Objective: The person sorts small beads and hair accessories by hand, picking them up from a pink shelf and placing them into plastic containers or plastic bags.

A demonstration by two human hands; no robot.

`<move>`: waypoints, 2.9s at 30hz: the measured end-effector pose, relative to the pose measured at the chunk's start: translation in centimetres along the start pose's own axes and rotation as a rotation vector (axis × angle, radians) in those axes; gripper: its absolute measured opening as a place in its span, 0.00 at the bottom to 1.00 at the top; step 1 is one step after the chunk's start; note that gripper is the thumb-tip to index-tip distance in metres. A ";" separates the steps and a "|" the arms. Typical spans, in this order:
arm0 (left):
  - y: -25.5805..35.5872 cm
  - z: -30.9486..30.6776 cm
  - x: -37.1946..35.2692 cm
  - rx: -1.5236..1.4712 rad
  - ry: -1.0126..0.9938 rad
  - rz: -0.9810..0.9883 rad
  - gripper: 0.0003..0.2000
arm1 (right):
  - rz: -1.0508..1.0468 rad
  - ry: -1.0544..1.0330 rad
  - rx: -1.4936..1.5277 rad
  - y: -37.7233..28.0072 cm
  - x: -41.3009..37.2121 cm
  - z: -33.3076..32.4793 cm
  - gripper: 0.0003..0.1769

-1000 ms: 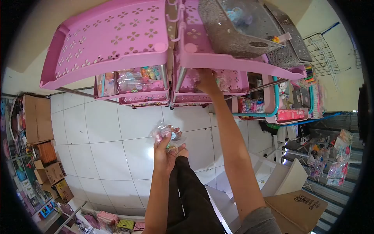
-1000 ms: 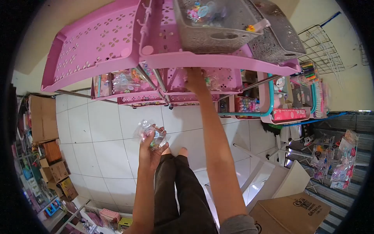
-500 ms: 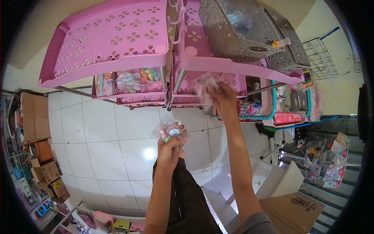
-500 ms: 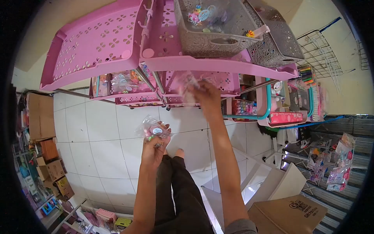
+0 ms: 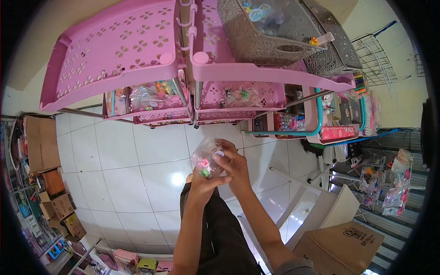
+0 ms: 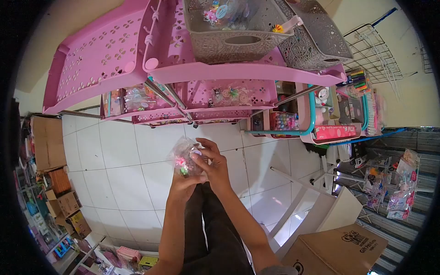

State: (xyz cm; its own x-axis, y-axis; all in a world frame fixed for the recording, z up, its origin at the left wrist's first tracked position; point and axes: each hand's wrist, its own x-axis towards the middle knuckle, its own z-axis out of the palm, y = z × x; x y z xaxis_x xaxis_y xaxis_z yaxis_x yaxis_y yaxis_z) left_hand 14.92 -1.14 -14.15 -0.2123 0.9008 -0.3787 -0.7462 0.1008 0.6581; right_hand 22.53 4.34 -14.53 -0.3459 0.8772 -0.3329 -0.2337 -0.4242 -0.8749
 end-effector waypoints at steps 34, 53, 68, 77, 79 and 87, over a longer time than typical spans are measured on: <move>0.8 -2.1 0.4 -0.235 0.325 0.021 0.16 | -0.198 0.001 -1.129 0.9 18.4 -5.6 0.25; 0.0 -2.2 0.6 -0.222 0.317 -0.037 0.17 | -0.446 0.194 -1.536 1.3 18.8 -4.8 0.29; 0.9 -2.4 0.9 -0.242 0.289 -0.084 0.18 | -0.092 0.335 -1.426 1.5 19.4 -4.0 0.25; 1.6 -2.6 1.5 -0.118 0.177 -0.130 0.18 | -0.264 0.102 -0.639 -5.5 6.1 -2.8 0.09; 0.9 -3.1 1.3 -0.153 0.186 -0.136 0.17 | -0.094 -0.042 -0.313 -5.1 3.0 -1.9 0.09; 0.7 -2.4 0.6 -0.114 0.005 -0.140 0.25 | -0.143 -0.145 -0.460 -3.2 0.8 -0.6 0.16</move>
State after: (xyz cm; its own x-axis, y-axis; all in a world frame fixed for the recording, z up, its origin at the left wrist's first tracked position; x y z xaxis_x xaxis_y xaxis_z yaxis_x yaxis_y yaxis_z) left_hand 12.72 -1.56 -15.46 -0.1042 0.8792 -0.4649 -0.8354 0.1763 0.5205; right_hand 23.56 6.52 -12.23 -0.4705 0.8651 -0.1742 0.1254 -0.1299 -0.9836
